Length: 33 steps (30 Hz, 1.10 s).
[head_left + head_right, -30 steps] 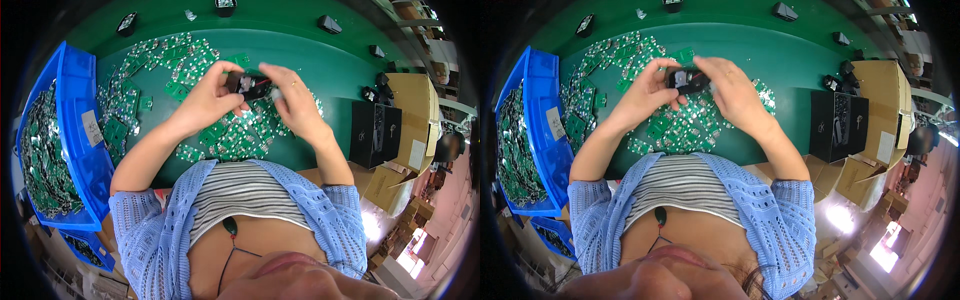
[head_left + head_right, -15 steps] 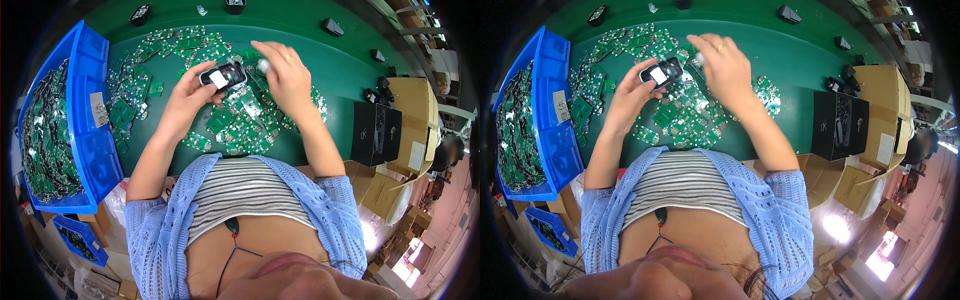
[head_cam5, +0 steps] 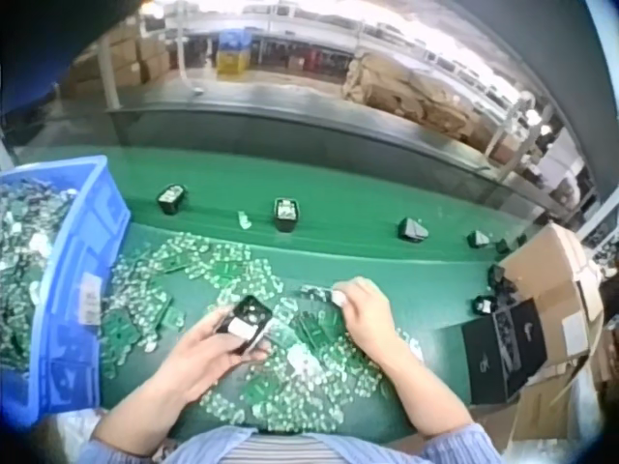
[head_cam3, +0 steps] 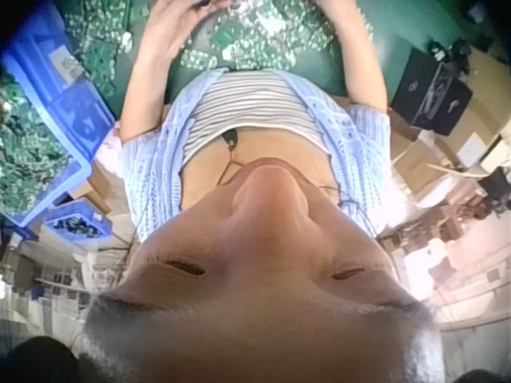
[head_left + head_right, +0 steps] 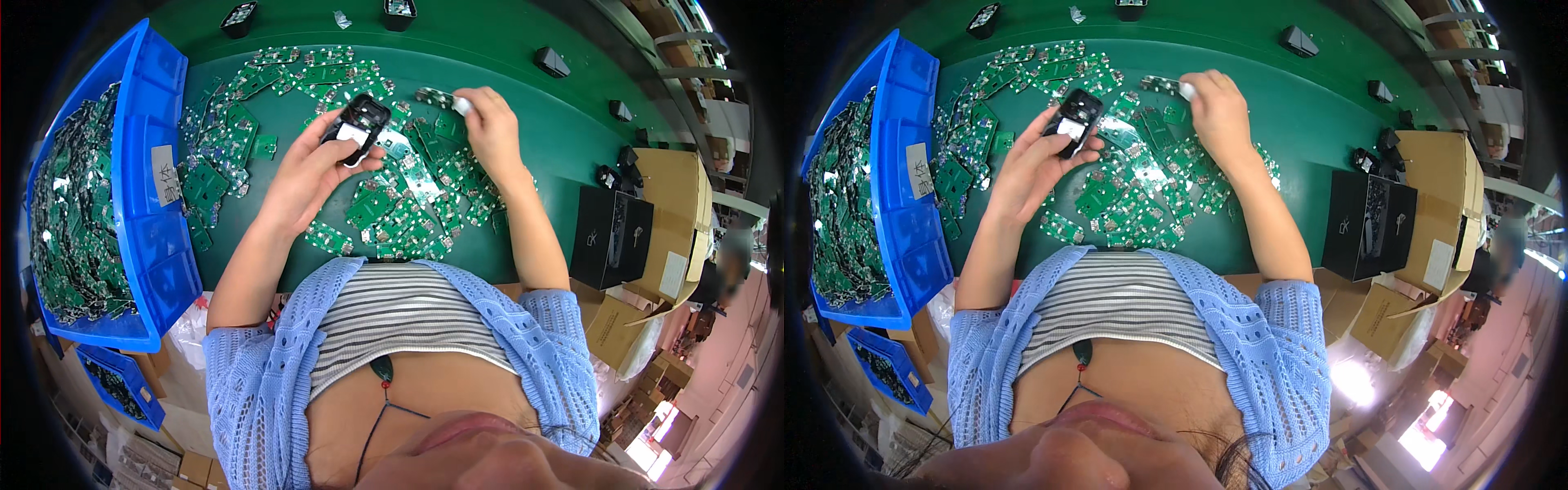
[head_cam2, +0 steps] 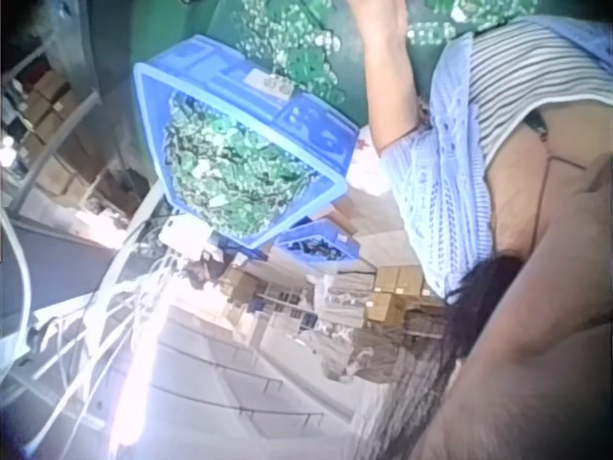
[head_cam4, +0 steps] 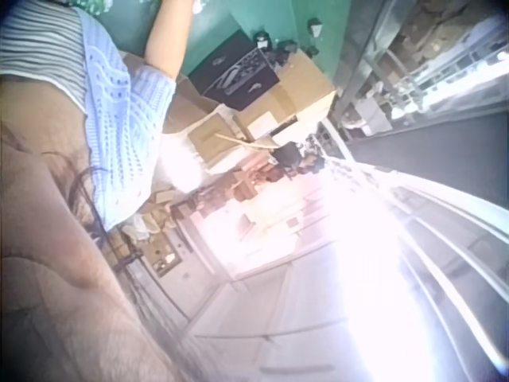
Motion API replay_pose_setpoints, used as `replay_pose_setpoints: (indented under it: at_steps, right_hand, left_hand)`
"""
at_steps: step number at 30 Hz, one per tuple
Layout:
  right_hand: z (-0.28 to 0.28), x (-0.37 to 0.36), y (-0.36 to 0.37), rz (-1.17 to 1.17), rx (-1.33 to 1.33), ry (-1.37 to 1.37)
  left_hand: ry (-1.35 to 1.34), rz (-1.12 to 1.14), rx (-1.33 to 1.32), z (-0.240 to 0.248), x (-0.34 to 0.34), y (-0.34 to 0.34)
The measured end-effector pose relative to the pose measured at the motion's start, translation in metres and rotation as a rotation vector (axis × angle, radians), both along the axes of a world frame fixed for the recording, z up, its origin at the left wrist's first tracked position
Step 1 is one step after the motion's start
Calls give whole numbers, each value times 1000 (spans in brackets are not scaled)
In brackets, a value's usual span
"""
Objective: Assembling electronic circuit boards into black plastic enclosures on a production line.
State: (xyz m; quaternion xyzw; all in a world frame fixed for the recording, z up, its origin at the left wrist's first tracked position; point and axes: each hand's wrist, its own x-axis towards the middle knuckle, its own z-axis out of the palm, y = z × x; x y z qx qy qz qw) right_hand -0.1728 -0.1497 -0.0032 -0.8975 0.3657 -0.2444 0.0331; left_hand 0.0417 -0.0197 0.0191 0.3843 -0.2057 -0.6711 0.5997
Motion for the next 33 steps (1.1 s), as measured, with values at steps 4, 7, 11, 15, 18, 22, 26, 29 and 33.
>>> replay_pose_setpoints:
  at_steps: [4, 7, 11, 15, 18, 22, 26, 29, 33]
  right_hand:
    - [13, 1, 30, -118, 870, -742]
    - [40, 13, 57, 33, 1062, -979]
    - [47, 27, 77, 171, 1169, -1179]
    - [45, 35, 81, 217, 1168, -1174]
    - [44, 37, 82, 231, 1167, -1148]
    - [44, 37, 84, 208, 1161, -1117]
    - [40, 32, 86, 80, 1005, -1003]
    - [37, 28, 89, 58, 993, -959]
    - [37, 28, 89, 56, 793, -752]
  left_hand:
    - [-57, -17, 60, -8, -9, -3]
    - [-313, 22, 46, -7, -19, -2]
    - [-324, 34, -21, -9, -24, 0]
    - [-324, 17, -24, -4, -25, 2]
    - [-352, 29, -46, -2, -25, 5]
    - [-352, 22, -80, -5, -25, 6]
    - [-230, 18, -23, 3, -26, 9]
    - [-17, -15, 44, 4, -24, 9]
    - [-162, -12, -15, 4, -27, 6]
